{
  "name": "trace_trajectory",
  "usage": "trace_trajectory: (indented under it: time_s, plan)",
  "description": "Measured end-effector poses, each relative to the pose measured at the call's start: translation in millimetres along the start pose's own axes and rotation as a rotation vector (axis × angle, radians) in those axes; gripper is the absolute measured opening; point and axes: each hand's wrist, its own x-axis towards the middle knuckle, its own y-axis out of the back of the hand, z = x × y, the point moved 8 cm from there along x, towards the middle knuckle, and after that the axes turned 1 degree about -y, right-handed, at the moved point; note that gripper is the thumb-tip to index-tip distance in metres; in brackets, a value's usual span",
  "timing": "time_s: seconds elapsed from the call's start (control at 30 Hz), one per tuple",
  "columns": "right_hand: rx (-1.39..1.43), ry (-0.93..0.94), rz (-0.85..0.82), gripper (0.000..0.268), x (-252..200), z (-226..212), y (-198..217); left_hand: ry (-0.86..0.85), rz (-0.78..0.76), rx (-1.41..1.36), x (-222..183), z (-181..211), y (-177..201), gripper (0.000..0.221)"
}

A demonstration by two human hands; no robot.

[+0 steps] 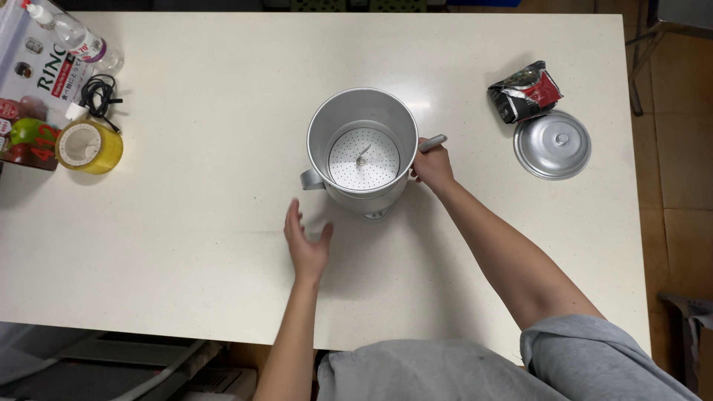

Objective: The person opens a packet of coffee grounds, pours them into a metal brewer, and presses the grounds inside the brewer by hand.

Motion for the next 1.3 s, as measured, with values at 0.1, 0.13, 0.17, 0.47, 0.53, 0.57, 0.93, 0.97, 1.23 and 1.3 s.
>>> trace_trajectory:
  time_s: [0.1, 0.13, 0.17, 0.47, 0.53, 0.57, 0.93, 0.97, 1.23, 1.3]
  plan:
    - [-0.004, 0.006, -0.008, 0.028, 3, -2, -1, -0.066, -0.049, 0.055, 26, 29, -15, 0.099]
    - [-0.011, 0.003, -0.016, 0.029, 5, -2, -1, -0.086, -0.083, 0.100, 31, 35, -21, 0.105]
    - [-0.010, 0.004, -0.015, 0.029, 6, -2, -1, -0.088, -0.083, 0.100, 34, 38, -23, 0.105]
    - [-0.014, -0.059, 0.000, 0.030, 7, 2, 3, -0.014, -0.134, 0.083, 46, 32, -29, 0.105]
    - [-0.016, -0.072, -0.017, 0.028, 7, 3, 4, 0.014, -0.107, 0.057, 43, 28, -26, 0.104]
    - [-0.017, -0.073, -0.014, 0.028, 6, 3, 6, 0.013, -0.109, 0.055, 41, 26, -26, 0.104]
    - [-0.282, 0.246, 0.345, 0.049, 24, 77, 153, 0.233, -0.087, -0.098, -62, -36, -1, 0.066]
    - [-0.280, 0.255, 0.452, 0.049, 34, 74, 183, 0.256, -0.089, -0.073, -73, -40, 4, 0.061]
    - [-0.839, -0.116, 0.363, 0.138, 137, 52, 240, 0.438, -0.035, -0.050, -115, -77, 5, 0.048]
    - [-0.847, -0.122, 0.361, 0.135, 139, 47, 227, 0.389, -0.007, -0.100, -113, -75, -3, 0.049]
